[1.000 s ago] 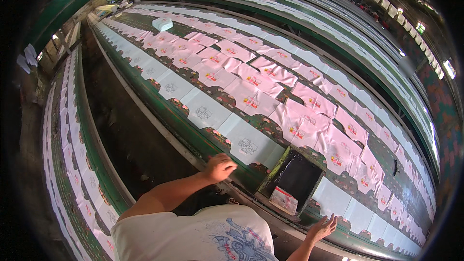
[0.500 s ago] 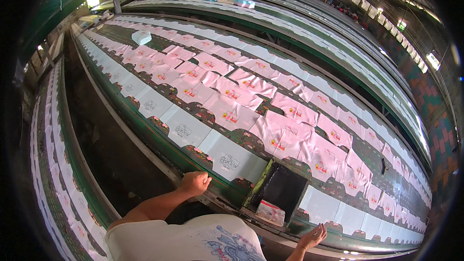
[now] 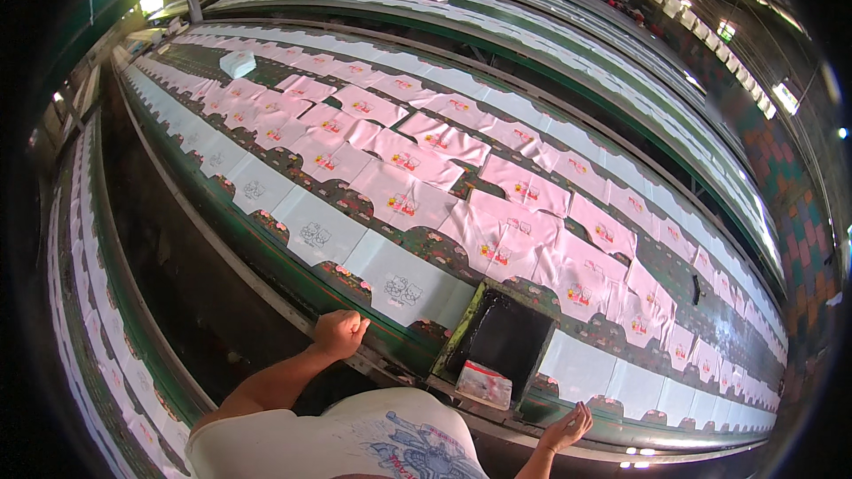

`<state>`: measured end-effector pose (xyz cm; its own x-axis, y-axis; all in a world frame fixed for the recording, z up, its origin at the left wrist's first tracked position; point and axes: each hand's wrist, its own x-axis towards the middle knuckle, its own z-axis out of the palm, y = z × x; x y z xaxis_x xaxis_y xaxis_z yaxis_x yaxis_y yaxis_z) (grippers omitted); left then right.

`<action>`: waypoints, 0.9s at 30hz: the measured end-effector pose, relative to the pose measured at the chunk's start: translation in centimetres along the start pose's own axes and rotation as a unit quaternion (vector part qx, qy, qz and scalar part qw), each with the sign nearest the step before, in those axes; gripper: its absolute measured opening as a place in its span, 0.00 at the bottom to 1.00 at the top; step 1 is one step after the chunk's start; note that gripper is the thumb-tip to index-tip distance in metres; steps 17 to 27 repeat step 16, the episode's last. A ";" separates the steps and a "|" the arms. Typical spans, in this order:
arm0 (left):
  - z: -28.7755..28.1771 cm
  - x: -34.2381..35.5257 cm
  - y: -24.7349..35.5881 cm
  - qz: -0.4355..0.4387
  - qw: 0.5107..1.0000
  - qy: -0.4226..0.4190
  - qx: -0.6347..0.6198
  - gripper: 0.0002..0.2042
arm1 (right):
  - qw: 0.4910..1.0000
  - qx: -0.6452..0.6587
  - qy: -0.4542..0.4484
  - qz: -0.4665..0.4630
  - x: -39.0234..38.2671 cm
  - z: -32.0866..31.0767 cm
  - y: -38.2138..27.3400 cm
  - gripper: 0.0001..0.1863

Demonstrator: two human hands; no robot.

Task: The person uses a squeegee to press ink through a screen onto a long roll of fabric moving along a conveyor. The person repeatedly wipes the squeegee and repositions the screen to continue printing along the fabric.

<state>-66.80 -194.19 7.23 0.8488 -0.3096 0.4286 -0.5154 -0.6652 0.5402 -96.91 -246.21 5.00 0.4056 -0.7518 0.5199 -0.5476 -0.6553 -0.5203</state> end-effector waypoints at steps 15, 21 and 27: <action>0.4 -0.2 -0.2 0.020 1.000 0.019 0.008 0.19 | 0.999 0.032 0.011 0.025 -0.6 0.5 1.5 0.11; 0.3 -0.3 -0.3 0.018 1.000 0.022 0.013 0.19 | 1.000 0.025 0.003 0.018 -0.5 0.5 1.8 0.10; 0.3 -0.3 -0.3 0.018 1.000 0.022 0.013 0.19 | 1.000 0.025 0.003 0.018 -0.5 0.5 1.8 0.10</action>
